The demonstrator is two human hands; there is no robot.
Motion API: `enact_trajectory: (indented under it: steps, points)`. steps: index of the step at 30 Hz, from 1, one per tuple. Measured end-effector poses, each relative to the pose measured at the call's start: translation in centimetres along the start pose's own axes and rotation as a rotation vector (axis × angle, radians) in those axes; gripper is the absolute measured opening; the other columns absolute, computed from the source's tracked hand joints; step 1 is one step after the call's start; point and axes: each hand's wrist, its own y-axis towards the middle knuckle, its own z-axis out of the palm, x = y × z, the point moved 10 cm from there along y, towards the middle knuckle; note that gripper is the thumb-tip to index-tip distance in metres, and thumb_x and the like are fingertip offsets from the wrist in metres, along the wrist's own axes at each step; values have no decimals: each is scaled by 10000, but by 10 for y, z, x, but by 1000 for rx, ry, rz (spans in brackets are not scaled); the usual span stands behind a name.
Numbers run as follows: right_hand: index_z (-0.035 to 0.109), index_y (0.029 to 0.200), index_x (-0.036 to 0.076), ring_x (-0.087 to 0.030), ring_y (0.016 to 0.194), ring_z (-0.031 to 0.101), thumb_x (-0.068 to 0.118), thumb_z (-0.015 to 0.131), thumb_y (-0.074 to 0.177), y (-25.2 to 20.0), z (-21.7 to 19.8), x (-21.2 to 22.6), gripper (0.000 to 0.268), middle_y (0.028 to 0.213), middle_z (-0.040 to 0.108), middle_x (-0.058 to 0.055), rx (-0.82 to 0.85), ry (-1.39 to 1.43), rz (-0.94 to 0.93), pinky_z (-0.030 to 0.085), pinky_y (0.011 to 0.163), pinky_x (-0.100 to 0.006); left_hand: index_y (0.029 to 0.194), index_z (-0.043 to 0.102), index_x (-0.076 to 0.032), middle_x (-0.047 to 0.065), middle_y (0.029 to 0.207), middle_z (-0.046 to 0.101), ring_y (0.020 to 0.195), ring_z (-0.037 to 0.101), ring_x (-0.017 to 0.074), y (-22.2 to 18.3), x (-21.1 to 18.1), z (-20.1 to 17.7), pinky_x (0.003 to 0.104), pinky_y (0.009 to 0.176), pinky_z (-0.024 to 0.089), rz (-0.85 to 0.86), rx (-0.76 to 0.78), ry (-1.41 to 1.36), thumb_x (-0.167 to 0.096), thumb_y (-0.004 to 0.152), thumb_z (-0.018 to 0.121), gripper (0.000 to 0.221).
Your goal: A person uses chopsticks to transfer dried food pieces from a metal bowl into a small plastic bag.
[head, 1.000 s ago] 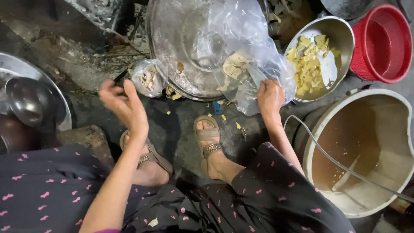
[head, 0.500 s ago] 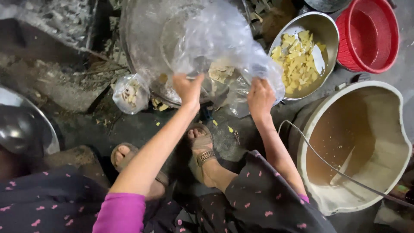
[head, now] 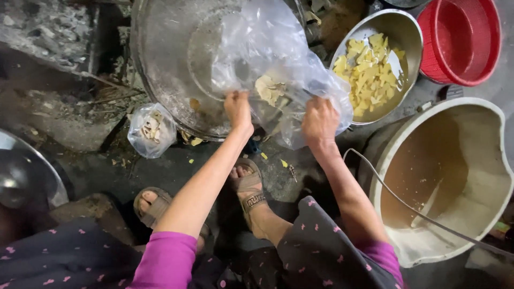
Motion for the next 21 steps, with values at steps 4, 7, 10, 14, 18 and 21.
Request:
enact_trajectory:
  steps: [4,7,10,14,18,21]
  points:
    - [703,854,164,-283,950,630,207,652,789,3,-1,23,93,1002,596,-58,10,28,-82,553,739,-380,1012,635,-107,117,960,664,941,645,266,0,-6,-9,420,877,499,34,-64,-218,-266,877,595,212]
    - [719,851,181,-296,970,611,244,653,781,6,-13,28,116,1016,566,-61,54,93,-28,552,738,-398,1020,541,-131,70,806,631,723,631,199,-1,-17,-10,318,694,502,57,-52,-291,-185,930,489,117]
    - [748,879,204,-299,968,619,265,619,810,-1,4,17,158,1038,557,-59,94,142,63,555,736,-409,952,520,-79,57,671,583,561,572,157,-2,-21,2,286,553,473,62,-15,-421,-120,922,484,62]
    - [757,903,166,-332,892,649,237,616,799,-12,14,11,189,983,570,-84,125,158,171,558,718,-467,1338,574,111,349,1405,559,1380,498,386,-71,-101,-8,497,1171,369,46,139,-399,-443,906,686,711]
    - [750,819,176,-325,896,642,229,630,790,-16,31,21,135,965,572,-74,114,106,150,552,719,-454,1243,686,-34,202,1245,700,1245,627,359,-9,-38,35,493,1051,483,141,277,68,-510,738,846,712]
    - [747,845,195,-297,858,656,218,628,785,-16,35,23,135,925,577,-60,121,96,164,564,682,-438,1063,762,-84,129,1051,764,1126,688,349,13,-20,48,494,928,517,179,216,128,-365,910,637,344]
